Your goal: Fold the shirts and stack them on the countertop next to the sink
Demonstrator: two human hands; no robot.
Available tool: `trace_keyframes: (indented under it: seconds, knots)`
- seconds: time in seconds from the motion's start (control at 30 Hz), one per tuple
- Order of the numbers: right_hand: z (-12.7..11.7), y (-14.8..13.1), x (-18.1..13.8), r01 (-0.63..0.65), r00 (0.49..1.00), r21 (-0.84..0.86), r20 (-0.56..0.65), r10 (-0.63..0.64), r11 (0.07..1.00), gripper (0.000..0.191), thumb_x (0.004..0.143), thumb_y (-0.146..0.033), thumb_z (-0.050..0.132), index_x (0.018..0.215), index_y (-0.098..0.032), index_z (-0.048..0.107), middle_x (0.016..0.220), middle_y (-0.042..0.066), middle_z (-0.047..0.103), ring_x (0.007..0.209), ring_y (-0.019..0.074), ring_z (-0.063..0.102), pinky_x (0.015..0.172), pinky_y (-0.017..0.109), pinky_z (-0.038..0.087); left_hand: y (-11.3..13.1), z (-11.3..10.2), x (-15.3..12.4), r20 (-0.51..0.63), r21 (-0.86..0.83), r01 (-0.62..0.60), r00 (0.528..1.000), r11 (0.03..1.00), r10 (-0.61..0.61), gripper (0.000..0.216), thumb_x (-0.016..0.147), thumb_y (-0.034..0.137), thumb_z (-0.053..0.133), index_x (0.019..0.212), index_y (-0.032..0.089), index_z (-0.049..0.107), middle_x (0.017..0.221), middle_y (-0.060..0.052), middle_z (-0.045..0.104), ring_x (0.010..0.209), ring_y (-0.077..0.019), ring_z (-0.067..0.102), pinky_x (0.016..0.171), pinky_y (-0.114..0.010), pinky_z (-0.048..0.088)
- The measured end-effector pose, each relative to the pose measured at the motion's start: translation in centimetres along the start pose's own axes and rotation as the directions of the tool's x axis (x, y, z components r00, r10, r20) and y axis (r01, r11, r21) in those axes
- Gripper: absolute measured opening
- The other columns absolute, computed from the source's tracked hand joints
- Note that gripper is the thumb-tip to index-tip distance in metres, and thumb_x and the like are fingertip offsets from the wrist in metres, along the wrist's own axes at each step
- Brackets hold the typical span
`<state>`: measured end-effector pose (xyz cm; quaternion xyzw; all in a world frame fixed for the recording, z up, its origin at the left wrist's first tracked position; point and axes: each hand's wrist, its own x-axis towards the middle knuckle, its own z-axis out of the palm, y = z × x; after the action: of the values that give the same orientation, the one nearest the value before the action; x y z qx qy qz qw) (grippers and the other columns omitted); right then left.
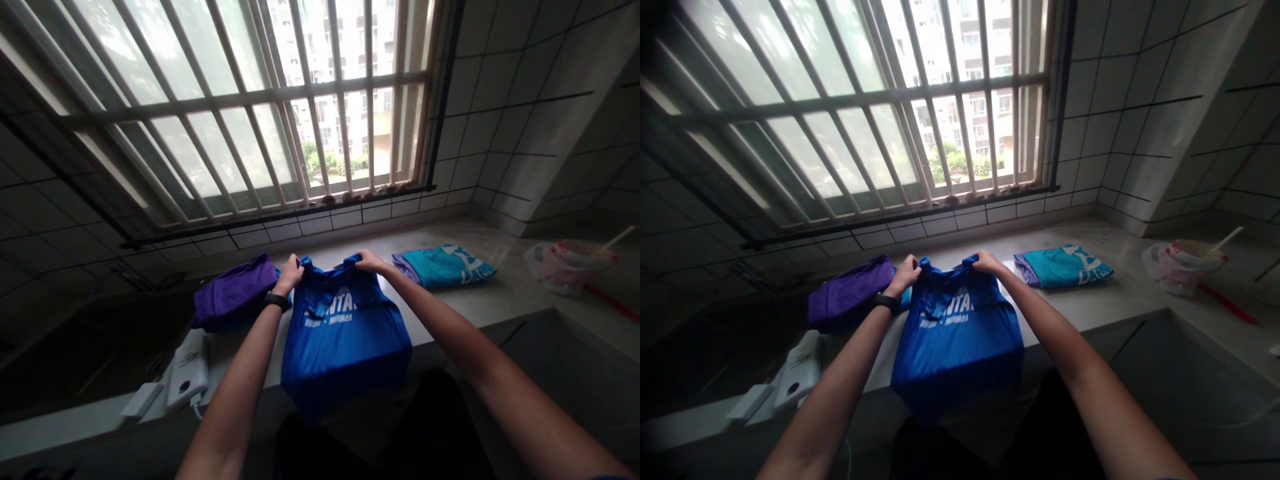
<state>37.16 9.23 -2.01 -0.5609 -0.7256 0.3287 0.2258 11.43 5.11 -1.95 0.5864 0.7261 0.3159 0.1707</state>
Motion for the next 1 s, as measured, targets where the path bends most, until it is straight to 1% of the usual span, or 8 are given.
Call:
trace_keyframes:
  seconds: [0.07, 0.13, 0.27, 0.33, 0.43, 0.57, 0.87, 1.0]
  knots:
    - [-1.5, -2.4, 1.4, 0.098, 0.981, -0.008, -0.17, -0.097, 0.995, 0.027, 0.08, -0.011, 0.063, 0.105, -0.016, 0.069, 0.114, 0.008, 0.073, 0.117, 0.0249, 0.063, 0.099, 0.032, 0.051, 2.2, -1.4, 1.9, -0.142, -0.077, -0.11, 0.985, 0.991, 0.098, 0.023, 0.081, 0.009, 0.05, 0.101, 0.017, 0.056, 0.107, -0.01, 0.071, 0.111, -0.0211, 0.067, 0.097, -0.032, 0.051]
    - [-3.0, -4.0, 1.4, 0.266, 0.899, -0.033, -0.352, -0.261, 0.963, 0.031, 0.082, -0.014, 0.059, 0.112, -0.017, 0.065, 0.12, 0.008, 0.069, 0.12, 0.0234, 0.059, 0.103, 0.034, 0.048, 3.5, -3.0, 2.4, -0.229, -0.15, -0.208, 0.958, 0.967, 0.17, 0.027, 0.084, 0.011, 0.049, 0.109, 0.018, 0.054, 0.117, -0.009, 0.068, 0.113, -0.0196, 0.065, 0.097, -0.031, 0.051]
    - [-3.4, -2.3, -4.2, 0.567, 0.694, -0.149, -0.444, -0.567, 0.81, 0.023, 0.081, -0.015, 0.055, 0.104, -0.019, 0.061, 0.112, 0.008, 0.066, 0.108, 0.0226, 0.061, 0.098, 0.035, 0.049, 1.6, -5.1, -2.5, -0.243, -0.275, -0.303, 0.94, 0.913, 0.239, 0.013, 0.082, 0.03, 0.061, 0.091, 0.022, 0.056, 0.093, -0.002, 0.069, 0.091, -0.0178, 0.067, 0.079, -0.028, 0.055]
    - [-2.0, 1.0, -8.8, 0.582, 0.71, -0.194, -0.351, -0.61, 0.79, 0.021, 0.081, -0.014, 0.053, 0.1, -0.022, 0.061, 0.114, 0.008, 0.066, 0.108, 0.0236, 0.062, 0.097, 0.035, 0.05, -1.3, -4.8, -7.4, -0.152, -0.313, -0.291, 0.955, 0.904, 0.255, 0.022, 0.077, 0.042, 0.067, 0.084, 0.023, 0.058, 0.08, 0.0, 0.067, 0.08, -0.0178, 0.065, 0.07, -0.027, 0.054]
    - [0.9, 7.0, -15.0, 0.488, 0.806, -0.281, -0.219, -0.55, 0.827, 0.023, 0.079, -0.007, 0.05, 0.09, -0.024, 0.061, 0.11, 0.008, 0.067, 0.102, 0.0243, 0.064, 0.093, 0.037, 0.05, -6.2, -2.8, -14.7, 0.016, -0.319, -0.163, 0.984, 0.934, 0.177, 0.025, 0.073, 0.043, 0.071, 0.083, 0.023, 0.062, 0.086, -0.002, 0.072, 0.088, -0.0218, 0.067, 0.08, -0.03, 0.054]
    - [3.4, 12.6, -19.5, 0.35, 0.901, -0.344, -0.13, -0.413, 0.871, 0.047, 0.072, -0.001, 0.047, 0.11, -0.024, 0.063, 0.109, 0.006, 0.065, 0.097, 0.0232, 0.066, 0.088, 0.035, 0.052, -10.8, 0.4, -20.3, 0.067, -0.322, -0.119, 0.987, 0.939, 0.148, 0.015, 0.073, 0.037, 0.067, 0.073, 0.024, 0.061, 0.093, -0.006, 0.074, 0.094, -0.0253, 0.069, 0.088, -0.036, 0.055]
    - [2.8, 14.2, -21.1, 0.088, 0.957, -0.286, -0.242, -0.161, 0.954, 0.013, 0.083, -0.014, 0.047, 0.089, -0.024, 0.054, 0.098, 0.002, 0.06, 0.075, 0.0165, 0.064, 0.07, 0.029, 0.048, -13.3, 1.3, -19.8, -0.13, -0.288, -0.212, 0.975, 0.934, 0.182, 0.02, 0.085, 0.037, 0.056, 0.078, 0.023, 0.069, 0.095, -0.008, 0.075, 0.096, -0.0238, 0.071, 0.095, -0.038, 0.055]
    - [1.8, 14.3, -22.7, 0.12, 0.985, -0.245, -0.088, -0.145, 0.962, 0.013, 0.08, -0.016, 0.051, 0.089, -0.024, 0.055, 0.092, 0.0, 0.062, 0.078, 0.0167, 0.064, 0.073, 0.028, 0.048, -14.2, 1.2, -19.9, -0.171, -0.272, -0.208, 0.971, 0.939, 0.166, 0.023, 0.084, 0.037, 0.054, 0.074, 0.022, 0.068, 0.095, -0.009, 0.075, 0.097, -0.0245, 0.071, 0.093, -0.037, 0.056]
